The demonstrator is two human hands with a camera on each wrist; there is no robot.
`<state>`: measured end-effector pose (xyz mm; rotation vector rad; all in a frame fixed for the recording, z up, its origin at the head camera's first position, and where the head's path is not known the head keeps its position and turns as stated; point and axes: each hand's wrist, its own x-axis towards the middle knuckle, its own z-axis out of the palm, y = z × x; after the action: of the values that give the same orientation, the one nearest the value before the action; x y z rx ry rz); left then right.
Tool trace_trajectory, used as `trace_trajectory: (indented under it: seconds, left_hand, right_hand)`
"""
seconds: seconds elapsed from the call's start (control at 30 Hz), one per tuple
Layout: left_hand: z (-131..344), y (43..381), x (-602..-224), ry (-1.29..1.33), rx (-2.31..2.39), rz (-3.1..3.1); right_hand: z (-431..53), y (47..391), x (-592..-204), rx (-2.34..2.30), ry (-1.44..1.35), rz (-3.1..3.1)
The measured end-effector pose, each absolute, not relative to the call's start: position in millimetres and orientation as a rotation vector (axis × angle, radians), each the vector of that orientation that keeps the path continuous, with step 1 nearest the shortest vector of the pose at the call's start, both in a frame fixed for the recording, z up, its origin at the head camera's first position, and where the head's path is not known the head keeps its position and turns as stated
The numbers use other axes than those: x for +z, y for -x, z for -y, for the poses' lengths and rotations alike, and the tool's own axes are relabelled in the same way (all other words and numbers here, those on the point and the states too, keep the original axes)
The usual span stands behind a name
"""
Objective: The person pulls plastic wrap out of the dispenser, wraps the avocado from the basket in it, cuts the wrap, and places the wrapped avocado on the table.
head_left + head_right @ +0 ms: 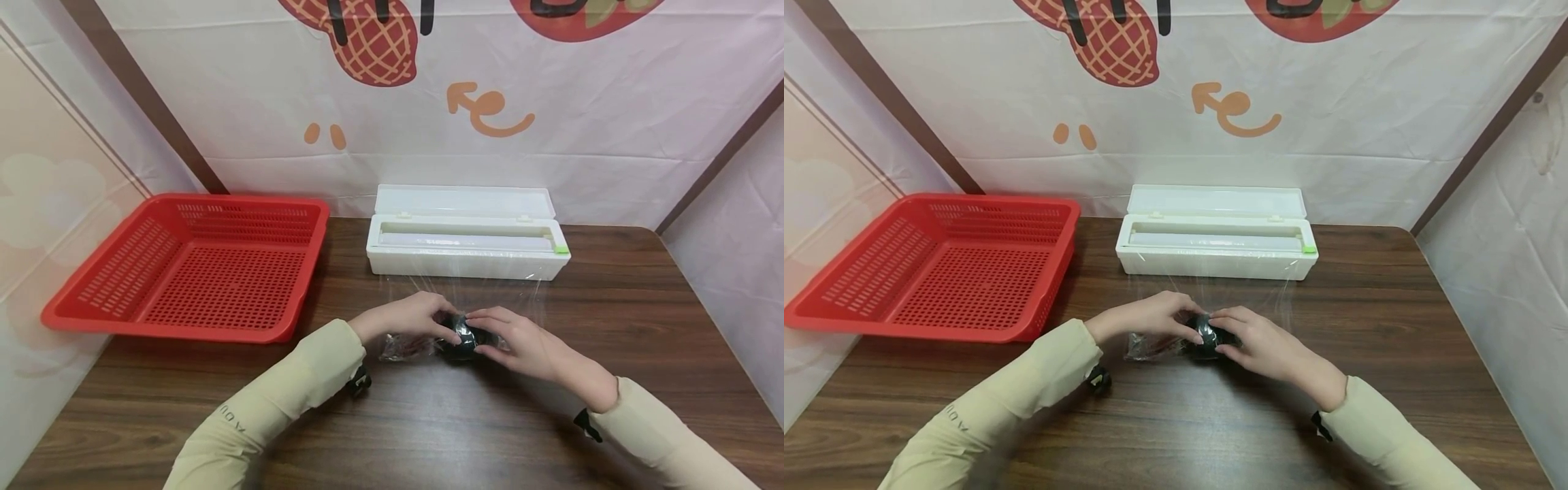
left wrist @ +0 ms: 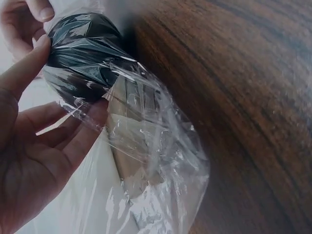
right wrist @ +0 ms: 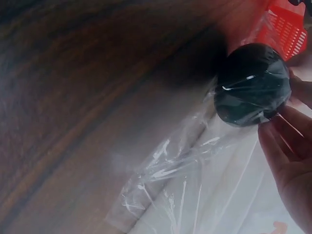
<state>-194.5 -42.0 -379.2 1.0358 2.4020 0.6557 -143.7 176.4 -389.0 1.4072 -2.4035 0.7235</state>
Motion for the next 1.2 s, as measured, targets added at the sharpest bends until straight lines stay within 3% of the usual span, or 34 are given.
trace_trajectory:
  seconds: [0.3, 0.63, 1.2]
  left_hand:
    - [42.8, 184.8, -365.5, -1.157, 0.57, -2.565]
    - [42.9, 162.8, -359.4, -1.472, 0.309, -2.758]
    - [37.5, 159.6, -370.8, -1.323, 0.327, -2.802]
  right_hand:
    - [-174.7, 145.9, -389.8, 0.712, -1.357, 2.494]
    - [-174.4, 146.9, -390.2, 0.719, -1.328, 2.527]
    - [-171.4, 156.0, -398.5, 0.739, -1.302, 2.56]
